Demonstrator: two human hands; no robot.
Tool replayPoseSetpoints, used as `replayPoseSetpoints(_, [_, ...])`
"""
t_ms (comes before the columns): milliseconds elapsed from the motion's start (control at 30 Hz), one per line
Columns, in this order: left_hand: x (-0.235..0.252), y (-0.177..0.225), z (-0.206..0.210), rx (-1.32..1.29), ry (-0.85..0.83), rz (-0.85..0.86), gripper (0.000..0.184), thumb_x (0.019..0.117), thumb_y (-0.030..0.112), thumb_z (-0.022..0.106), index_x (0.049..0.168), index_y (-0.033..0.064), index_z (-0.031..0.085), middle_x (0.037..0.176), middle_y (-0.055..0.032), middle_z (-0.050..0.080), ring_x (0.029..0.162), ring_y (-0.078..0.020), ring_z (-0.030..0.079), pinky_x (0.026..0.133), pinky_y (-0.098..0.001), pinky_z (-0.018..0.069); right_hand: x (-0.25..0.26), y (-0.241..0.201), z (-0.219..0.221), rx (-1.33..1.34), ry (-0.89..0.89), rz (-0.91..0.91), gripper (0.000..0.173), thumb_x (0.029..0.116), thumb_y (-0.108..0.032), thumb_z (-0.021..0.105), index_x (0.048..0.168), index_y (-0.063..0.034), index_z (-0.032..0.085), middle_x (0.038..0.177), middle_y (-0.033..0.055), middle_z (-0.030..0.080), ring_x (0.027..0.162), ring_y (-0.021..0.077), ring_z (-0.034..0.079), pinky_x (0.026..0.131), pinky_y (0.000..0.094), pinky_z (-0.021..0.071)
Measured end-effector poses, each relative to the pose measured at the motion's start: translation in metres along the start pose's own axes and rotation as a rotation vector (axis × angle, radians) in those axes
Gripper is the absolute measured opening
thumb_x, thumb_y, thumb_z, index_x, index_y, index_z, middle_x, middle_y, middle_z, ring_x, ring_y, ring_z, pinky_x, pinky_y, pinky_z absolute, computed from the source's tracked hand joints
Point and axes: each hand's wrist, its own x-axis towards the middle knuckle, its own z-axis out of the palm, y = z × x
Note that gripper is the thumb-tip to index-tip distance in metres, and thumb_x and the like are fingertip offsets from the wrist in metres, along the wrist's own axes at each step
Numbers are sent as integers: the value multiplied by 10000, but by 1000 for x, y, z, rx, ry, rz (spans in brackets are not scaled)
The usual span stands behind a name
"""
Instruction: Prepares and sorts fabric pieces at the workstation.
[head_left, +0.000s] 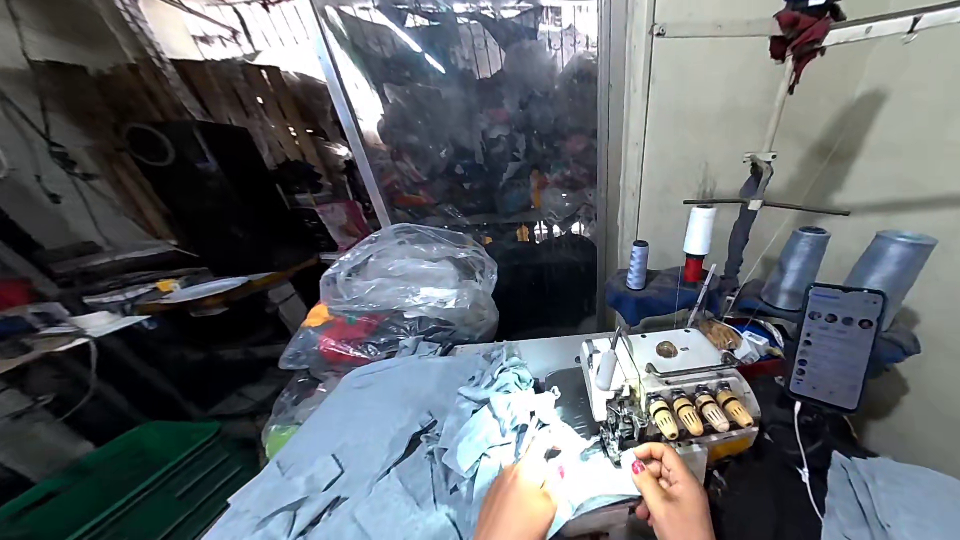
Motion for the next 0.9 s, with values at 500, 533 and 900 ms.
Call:
replayPoseSetpoints(500, [57, -44, 0, -461, 71, 85, 199, 967, 42, 605, 1151, -7, 665, 997, -75, 697, 920, -116, 661, 857, -318, 547, -16, 10, -9, -144, 125, -202, 232, 954, -38, 577, 1156, 54, 643, 692, 48, 637, 554, 97, 619, 526, 271, 542])
replayPoseSetpoints(533, [58, -42, -6, -450, 57, 70, 194, 968, 31, 598, 1145, -1, 672, 980, -76, 696, 918, -131, 660, 858, -339, 545, -25, 8, -11, -118, 123, -233, 228, 955, -28, 576, 1153, 69, 638, 711, 51, 648, 569, 82, 623, 538, 255, 544])
replayPoseSetpoints(900, [-24, -77, -123, -434, 411, 38, 757, 963, 157, 658, 1605, 131, 259, 1655, -138, 279, 1454, -320, 396, 1099, -523, 431, -107, 33, 43, -270, -667, -882, 205, 969, -50, 587, 1051, -107, 766, 977, 105, 738, 918, 256, 706, 805, 404, 568])
